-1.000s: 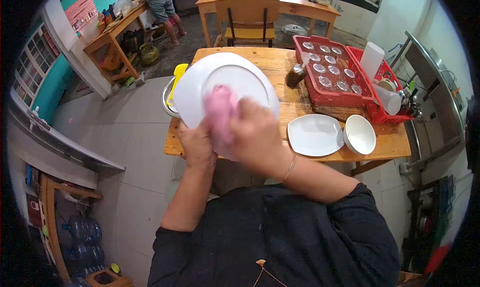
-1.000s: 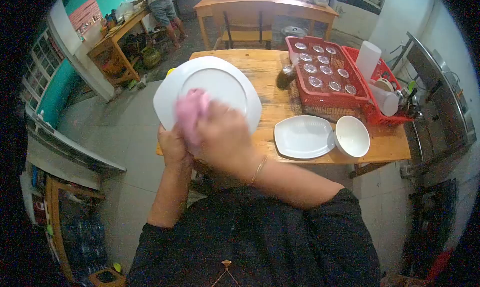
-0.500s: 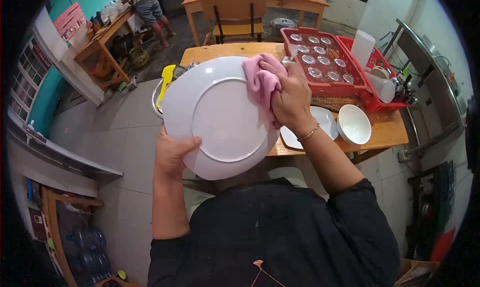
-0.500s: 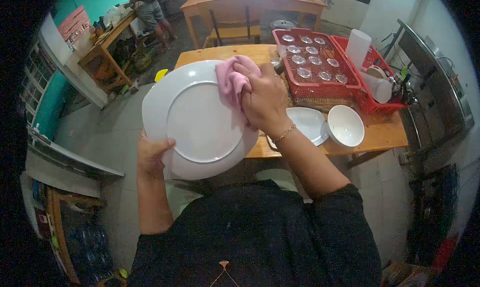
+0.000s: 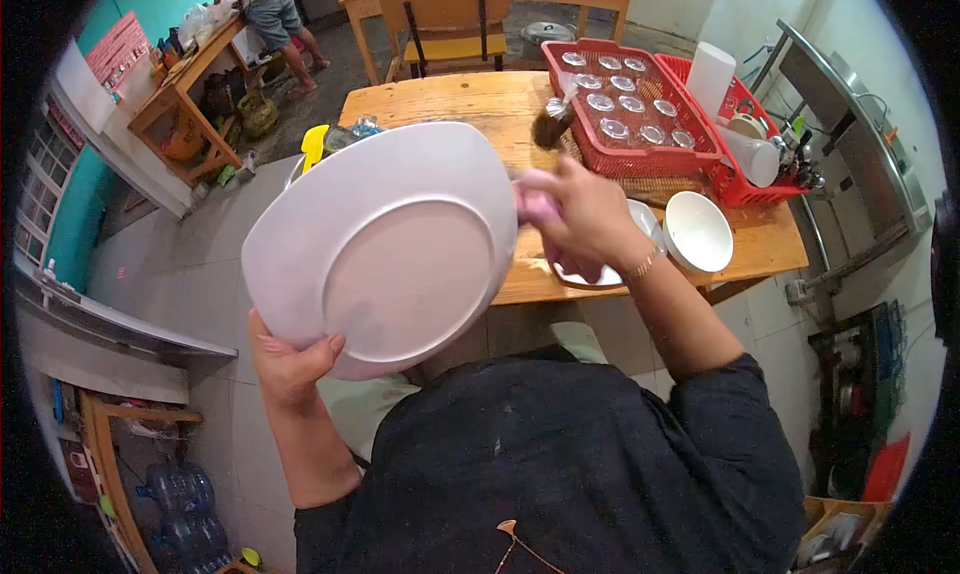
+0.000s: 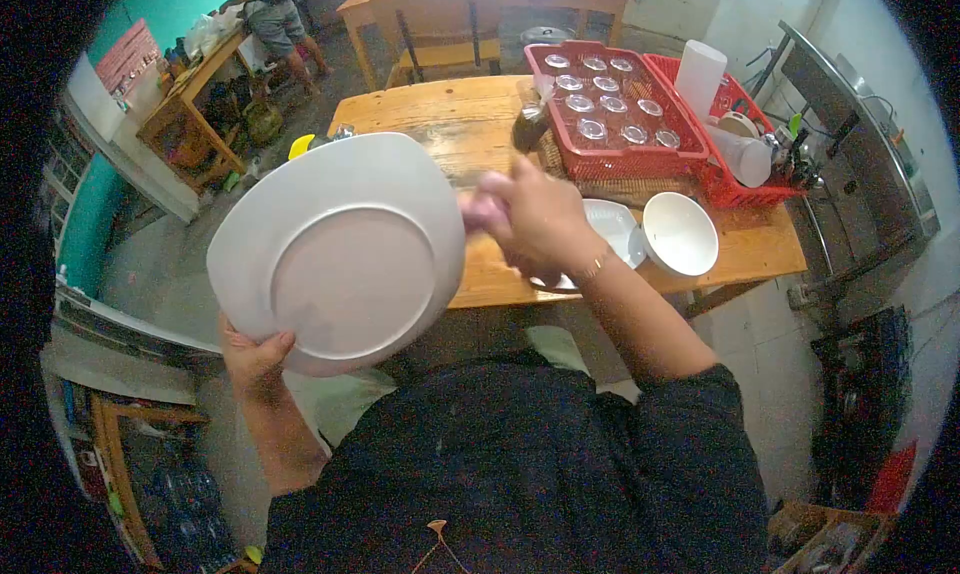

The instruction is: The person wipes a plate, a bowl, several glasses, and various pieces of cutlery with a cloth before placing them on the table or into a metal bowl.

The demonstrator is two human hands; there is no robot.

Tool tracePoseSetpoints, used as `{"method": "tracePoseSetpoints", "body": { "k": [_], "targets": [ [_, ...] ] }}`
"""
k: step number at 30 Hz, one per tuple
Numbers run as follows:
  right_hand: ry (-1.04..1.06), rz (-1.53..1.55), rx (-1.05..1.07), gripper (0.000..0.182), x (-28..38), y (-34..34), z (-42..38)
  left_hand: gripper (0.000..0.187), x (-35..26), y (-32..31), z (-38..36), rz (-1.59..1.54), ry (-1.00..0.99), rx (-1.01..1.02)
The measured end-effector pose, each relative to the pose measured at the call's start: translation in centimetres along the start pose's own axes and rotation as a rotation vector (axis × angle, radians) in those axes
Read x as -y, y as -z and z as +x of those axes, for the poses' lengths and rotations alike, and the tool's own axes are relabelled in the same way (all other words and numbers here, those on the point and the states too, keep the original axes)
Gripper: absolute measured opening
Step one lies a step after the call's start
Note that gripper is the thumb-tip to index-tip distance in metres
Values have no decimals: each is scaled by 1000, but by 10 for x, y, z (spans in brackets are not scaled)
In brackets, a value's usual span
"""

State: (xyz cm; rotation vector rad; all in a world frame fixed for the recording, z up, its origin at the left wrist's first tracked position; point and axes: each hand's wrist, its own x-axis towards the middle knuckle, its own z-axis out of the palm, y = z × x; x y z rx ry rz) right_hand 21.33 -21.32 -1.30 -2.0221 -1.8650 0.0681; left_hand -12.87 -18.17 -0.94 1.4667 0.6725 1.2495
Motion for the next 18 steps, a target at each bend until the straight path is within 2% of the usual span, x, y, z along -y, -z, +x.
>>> {"method": "tracePoseSetpoints", "body": {
  "k": [2, 3, 5, 7, 9, 11, 12, 15, 18],
  "targets": [
    [112, -123, 100, 42, -17, -3, -36, 39, -4, 5, -7, 61, 41, -29],
    [147, -196, 146, 49, -26, -4, -50, 35, -7, 5, -7, 116, 70, 36],
    [-34, -95, 488, 62, -33, 10, -74, 29, -9, -1, -6, 223, 123, 174],
    [-95, -84, 675, 74, -42, 24, -96, 27, -2, -13, -2, 440, 14, 370],
    [-154, -127, 643, 81, -43, 23, -115, 26, 7, -28, 4, 570, -98, 531],
    [-210, -228, 399, 85, -45, 7, -133, 28, 17, -45, 11, 612, -204, 655],
    [-198, -281, 309, 94, -55, -6, -137, 33, 18, -54, 13, 624, -180, 682],
    [-192, -257, 153, 94, -84, -33, -137, 41, 36, -74, 15, 681, -335, 680],
    [-165, -322, 122, 88, -100, -61, -135, 48, 49, -81, 20, 761, -406, 677]
  ]
}}
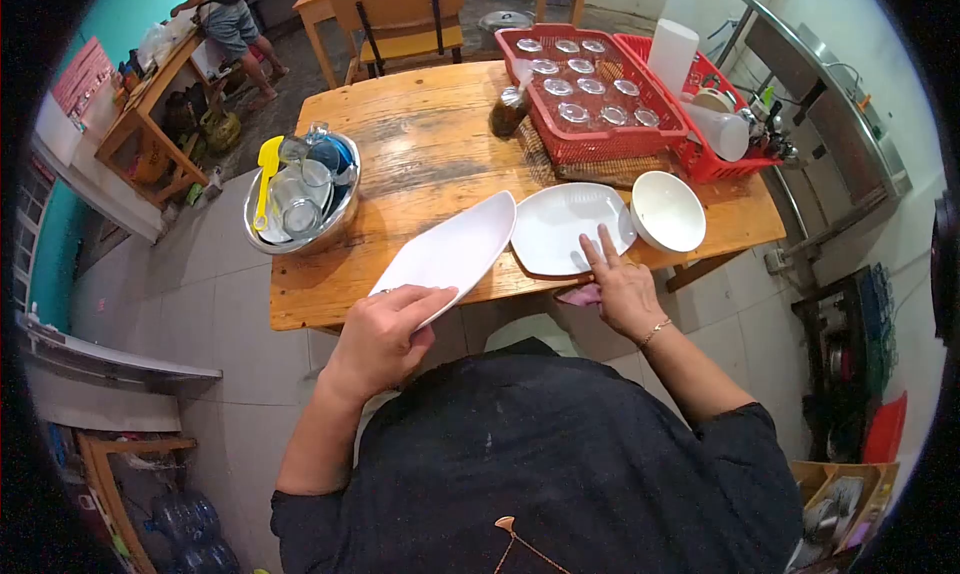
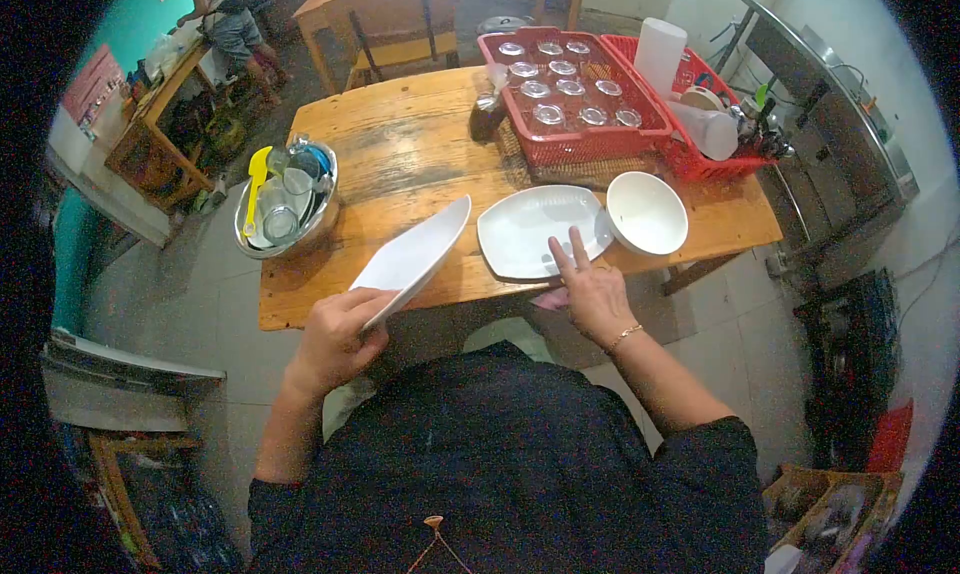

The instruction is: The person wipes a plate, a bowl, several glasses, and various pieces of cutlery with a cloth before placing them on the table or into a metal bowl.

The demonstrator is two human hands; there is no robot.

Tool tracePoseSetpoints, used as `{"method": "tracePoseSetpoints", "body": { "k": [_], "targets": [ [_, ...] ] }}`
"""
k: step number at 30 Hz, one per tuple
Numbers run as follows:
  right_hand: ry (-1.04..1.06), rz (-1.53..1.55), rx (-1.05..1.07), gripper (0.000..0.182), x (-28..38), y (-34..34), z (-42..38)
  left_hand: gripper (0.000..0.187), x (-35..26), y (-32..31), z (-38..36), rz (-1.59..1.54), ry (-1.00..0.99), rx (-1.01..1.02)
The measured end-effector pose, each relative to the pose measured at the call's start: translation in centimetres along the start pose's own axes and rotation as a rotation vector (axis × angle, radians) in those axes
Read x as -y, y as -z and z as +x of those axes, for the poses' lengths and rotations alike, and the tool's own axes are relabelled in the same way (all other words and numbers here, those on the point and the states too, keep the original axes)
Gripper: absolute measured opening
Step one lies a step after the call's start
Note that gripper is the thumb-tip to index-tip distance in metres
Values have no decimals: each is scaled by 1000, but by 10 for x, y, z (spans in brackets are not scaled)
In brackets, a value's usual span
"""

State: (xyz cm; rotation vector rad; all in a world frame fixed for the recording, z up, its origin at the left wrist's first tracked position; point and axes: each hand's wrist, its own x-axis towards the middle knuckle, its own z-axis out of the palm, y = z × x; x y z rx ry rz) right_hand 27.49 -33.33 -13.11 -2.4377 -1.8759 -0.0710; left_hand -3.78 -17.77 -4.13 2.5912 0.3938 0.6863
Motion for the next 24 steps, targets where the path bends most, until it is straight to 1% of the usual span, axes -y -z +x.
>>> {"method": "tracePoseSetpoints", "body": {
  "k": [1, 2, 3, 5, 6, 8, 9, 11, 15, 18, 21, 24],
  "targets": [
    [18, -25, -24, 85, -1, -12, 0, 49, 3, -3, -1, 39, -7, -15],
    [78, -36, -137, 67, -2, -22, -2, 49, 7, -6, -2, 76, -14, -28],
    [75, -43, -179, 62, 1, -22, -5, 49, 9, -7, -3, 112, -23, -40],
    [69, -62, -266, 54, 6, -19, -9, 46, 9, -6, -10, 112, 23, -19],
    [76, -51, -310, 52, 5, -22, -13, 45, 9, -5, -14, 111, 46, -10],
    [92, -33, -402, 48, 2, -32, -21, 48, 13, -7, -25, 173, 35, -14],
    [113, 6, -435, 47, 3, -30, -24, 49, 16, -9, -30, 204, 29, -16],
    [154, 85, -497, 45, 8, -23, -32, 47, 17, -10, -39, 245, 40, -10],
    [200, 221, -517, 42, 19, -3, -41, 40, 25, -16, -48, 344, 38, 4],
    [164, 361, -531, 40, 27, 32, -48, 34, 36, -23, -52, 362, 23, -1],
    [101, 539, -548, 41, 23, 58, -54, 30, 46, -36, -53, 405, -88, -1],
    [75, 669, -598, 46, 21, 88, -61, 32, 49, -55, -47, 383, -138, 23]
  ]
}}
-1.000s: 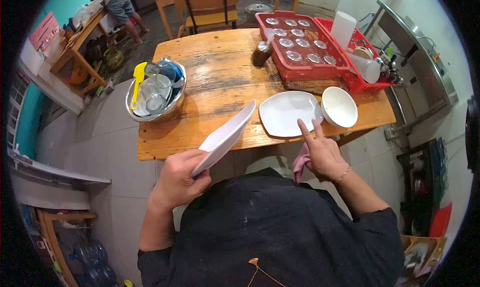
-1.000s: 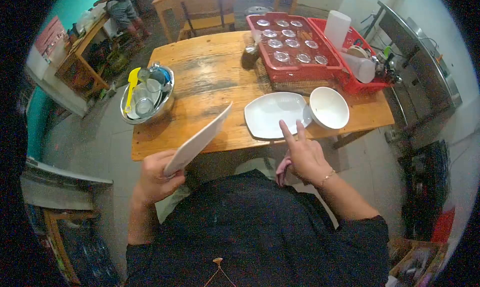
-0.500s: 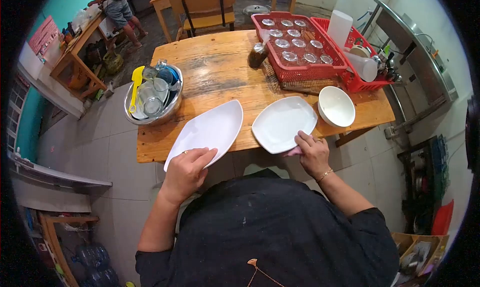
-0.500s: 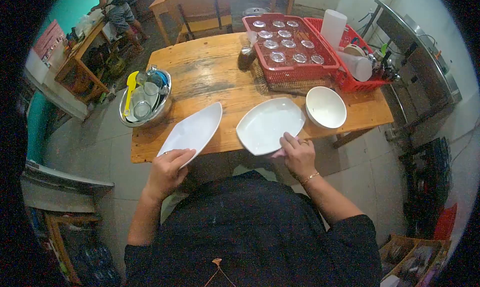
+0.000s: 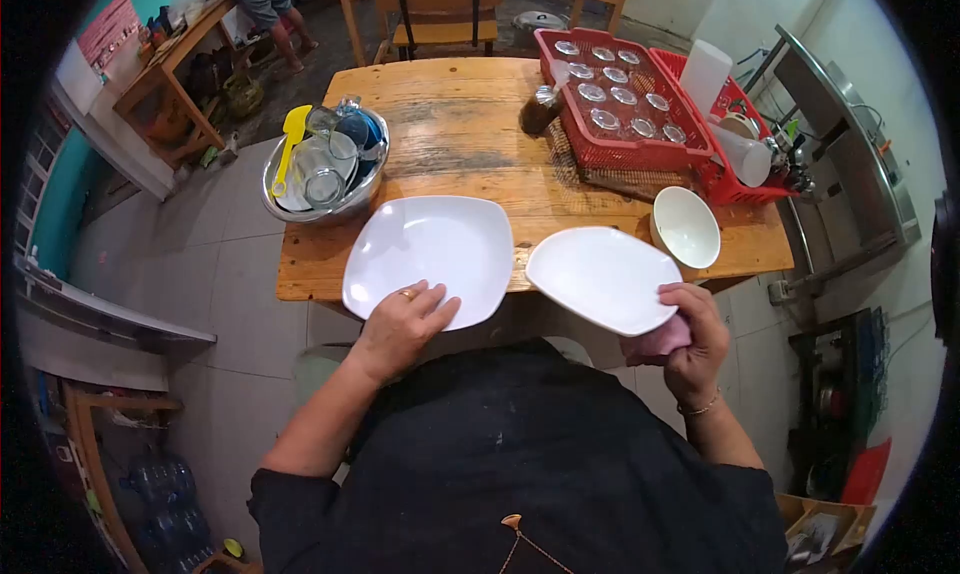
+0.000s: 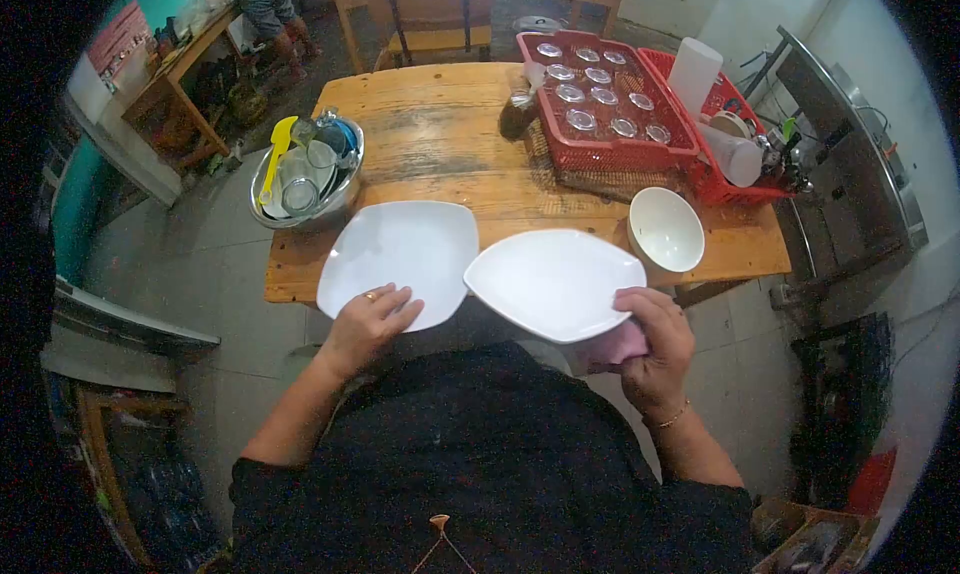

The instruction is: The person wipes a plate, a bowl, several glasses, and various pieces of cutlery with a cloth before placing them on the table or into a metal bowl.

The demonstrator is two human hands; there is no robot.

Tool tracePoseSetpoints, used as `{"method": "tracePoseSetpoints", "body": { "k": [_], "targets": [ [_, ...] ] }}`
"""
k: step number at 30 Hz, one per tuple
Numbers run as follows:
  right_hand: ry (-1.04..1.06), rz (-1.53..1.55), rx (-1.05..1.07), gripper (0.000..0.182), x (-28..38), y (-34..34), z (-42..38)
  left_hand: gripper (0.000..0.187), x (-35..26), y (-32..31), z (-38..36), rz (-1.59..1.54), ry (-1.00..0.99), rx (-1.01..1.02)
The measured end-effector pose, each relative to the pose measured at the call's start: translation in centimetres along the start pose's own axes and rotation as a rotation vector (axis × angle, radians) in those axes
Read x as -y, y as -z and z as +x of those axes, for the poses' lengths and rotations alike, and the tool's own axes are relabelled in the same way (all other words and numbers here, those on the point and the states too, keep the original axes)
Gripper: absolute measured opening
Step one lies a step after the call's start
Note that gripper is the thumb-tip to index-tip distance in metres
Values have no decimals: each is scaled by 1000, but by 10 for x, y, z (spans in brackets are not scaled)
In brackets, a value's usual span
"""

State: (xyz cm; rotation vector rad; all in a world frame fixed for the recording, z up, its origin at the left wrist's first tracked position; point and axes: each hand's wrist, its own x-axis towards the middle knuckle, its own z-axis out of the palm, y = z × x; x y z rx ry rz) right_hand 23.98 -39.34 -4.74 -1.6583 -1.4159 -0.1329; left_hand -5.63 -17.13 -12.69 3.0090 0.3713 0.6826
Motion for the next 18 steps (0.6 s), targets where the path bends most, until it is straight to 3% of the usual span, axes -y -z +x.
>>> {"method": "tracePoseSetpoints", "body": {
  "k": [3, 4, 8, 11, 12, 18],
  "targets": [
    [-5, 35, -55, 41, 8, 0, 6, 31, -6, -27, 14, -46, -127, -27],
    [58, -21, -32, 31, 11, -2, 9, 27, -8, -38, 18, -58, -183, -34],
    [77, -51, 9, 29, 5, -31, 7, 24, -13, -69, 40, -317, -300, 11],
    [144, -143, 32, 31, -6, -50, 4, 20, -10, -74, 46, -109, -322, -79],
    [144, -181, 39, 32, -11, -54, 2, 16, -2, -85, 44, -47, -293, -162],
    [147, -335, 108, 34, -34, -77, -11, 21, 17, -72, 39, 1, 74, -143]
  ]
}}
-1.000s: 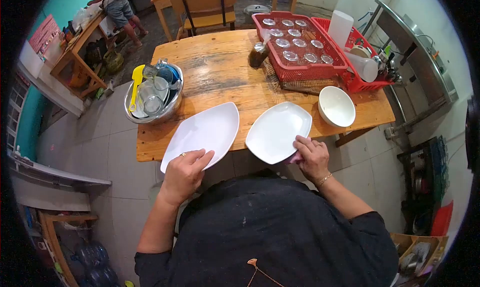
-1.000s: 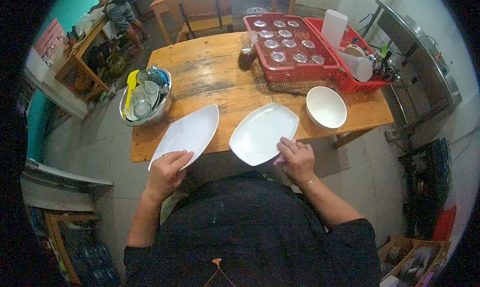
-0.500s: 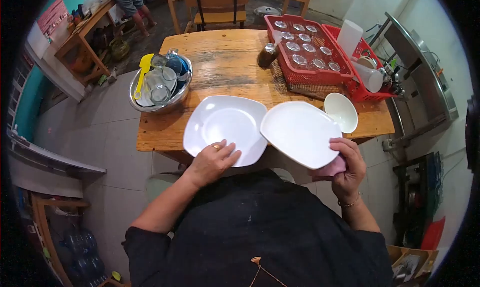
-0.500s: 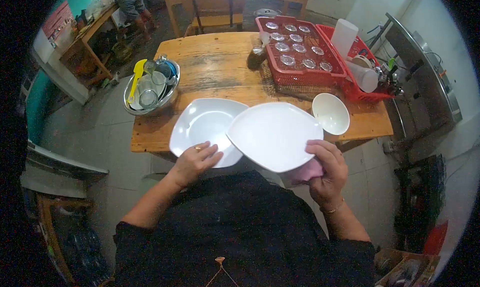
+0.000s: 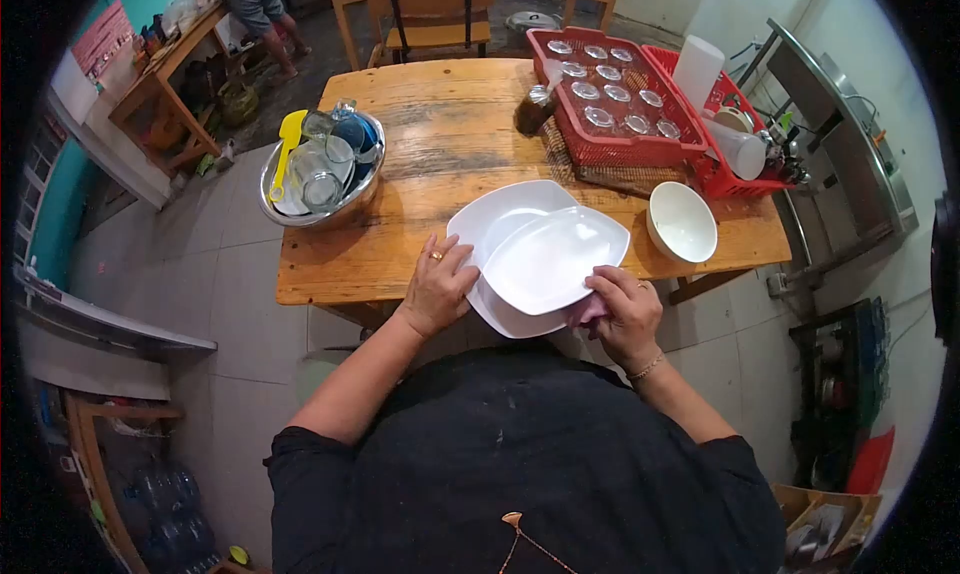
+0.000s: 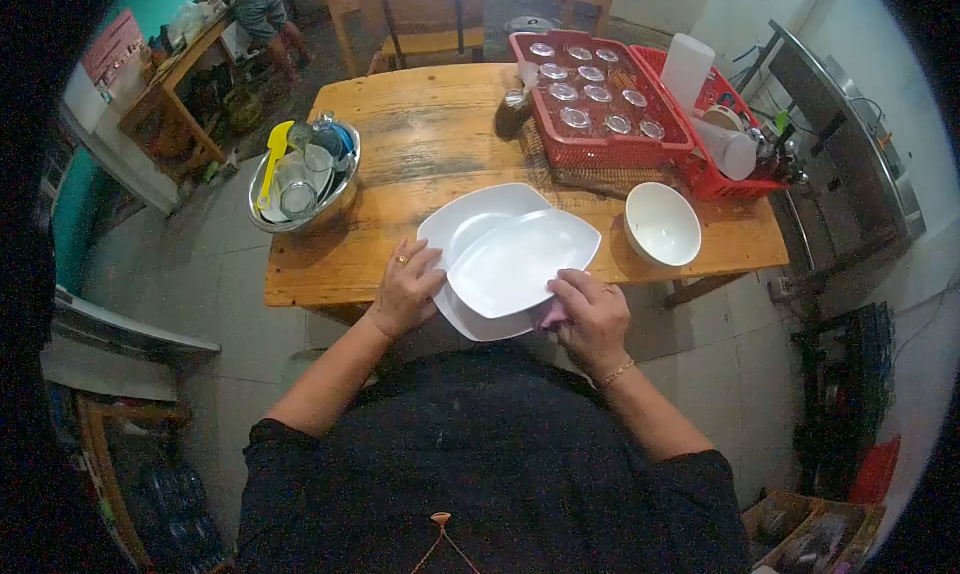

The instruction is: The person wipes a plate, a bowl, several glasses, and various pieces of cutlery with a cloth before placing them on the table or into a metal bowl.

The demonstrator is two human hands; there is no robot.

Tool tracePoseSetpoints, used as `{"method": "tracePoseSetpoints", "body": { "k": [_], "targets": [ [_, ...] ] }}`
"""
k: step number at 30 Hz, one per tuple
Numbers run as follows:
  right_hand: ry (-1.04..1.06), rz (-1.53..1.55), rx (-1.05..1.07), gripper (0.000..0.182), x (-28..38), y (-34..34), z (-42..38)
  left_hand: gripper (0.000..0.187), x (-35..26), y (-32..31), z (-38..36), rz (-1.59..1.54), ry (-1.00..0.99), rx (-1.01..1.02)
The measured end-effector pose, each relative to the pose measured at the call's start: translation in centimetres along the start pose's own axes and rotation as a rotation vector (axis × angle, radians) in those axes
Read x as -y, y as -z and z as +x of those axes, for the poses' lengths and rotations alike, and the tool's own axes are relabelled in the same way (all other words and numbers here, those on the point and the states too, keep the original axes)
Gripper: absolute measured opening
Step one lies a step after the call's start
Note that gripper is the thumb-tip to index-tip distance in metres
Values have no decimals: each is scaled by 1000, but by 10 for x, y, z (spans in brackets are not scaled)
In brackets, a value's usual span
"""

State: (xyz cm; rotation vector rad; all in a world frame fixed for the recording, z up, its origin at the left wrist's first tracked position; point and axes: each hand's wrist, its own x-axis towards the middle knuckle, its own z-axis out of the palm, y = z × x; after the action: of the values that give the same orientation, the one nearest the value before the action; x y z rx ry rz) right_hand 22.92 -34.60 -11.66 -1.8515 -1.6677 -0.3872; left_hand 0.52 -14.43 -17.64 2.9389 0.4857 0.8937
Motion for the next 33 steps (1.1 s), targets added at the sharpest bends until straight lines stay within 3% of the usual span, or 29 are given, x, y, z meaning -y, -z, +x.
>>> {"method": "tracePoseSetpoints", "body": {
  "k": [7, 10, 13, 14, 16, 19, 23, 24, 25, 27, 28, 31, 33],
  "targets": [
    [-25, -57, 148, 36, 9, -25, 4, 49, -5, 26, 27, -227, 595, 201],
    [-43, -108, 235, 39, 15, -33, 9, 63, 6, 20, 34, -333, 524, 335],
    [-76, -159, 344, 47, 15, -37, 15, 64, 29, 7, 40, -365, 337, 290],
    [-94, -161, 372, 51, 18, -34, 19, 62, 33, 10, 48, -399, 391, 362],
    [-116, -169, 429, 60, 21, -29, 26, 60, 44, -2, 50, -400, 321, 228],
    [-148, -118, 382, 59, 26, -16, 34, 47, 48, -10, 49, -368, 257, -77],
    [-265, 119, 373, 41, 13, 5, 38, 27, 40, 33, 42, -205, 313, -361],
    [-242, 278, 305, 30, 8, 10, 40, 26, 41, 47, 35, -73, 314, -402],
    [-351, 528, 287, 28, 4, 15, 42, 24, 44, 57, 29, 58, 315, -440],
    [-569, 1028, 245, 26, 4, 25, 47, 27, 52, 66, 19, 290, 374, -403],
    [-690, 1115, 219, 26, 16, 35, 57, 27, 57, 68, 17, 372, 416, -367],
    [-638, 1219, 192, 26, 21, 35, 67, 28, 72, 66, 14, 493, 448, -272],
    [-568, 1107, 226, 25, 19, 24, 66, 28, 79, 60, 18, 517, 455, -226]
  ]
}}
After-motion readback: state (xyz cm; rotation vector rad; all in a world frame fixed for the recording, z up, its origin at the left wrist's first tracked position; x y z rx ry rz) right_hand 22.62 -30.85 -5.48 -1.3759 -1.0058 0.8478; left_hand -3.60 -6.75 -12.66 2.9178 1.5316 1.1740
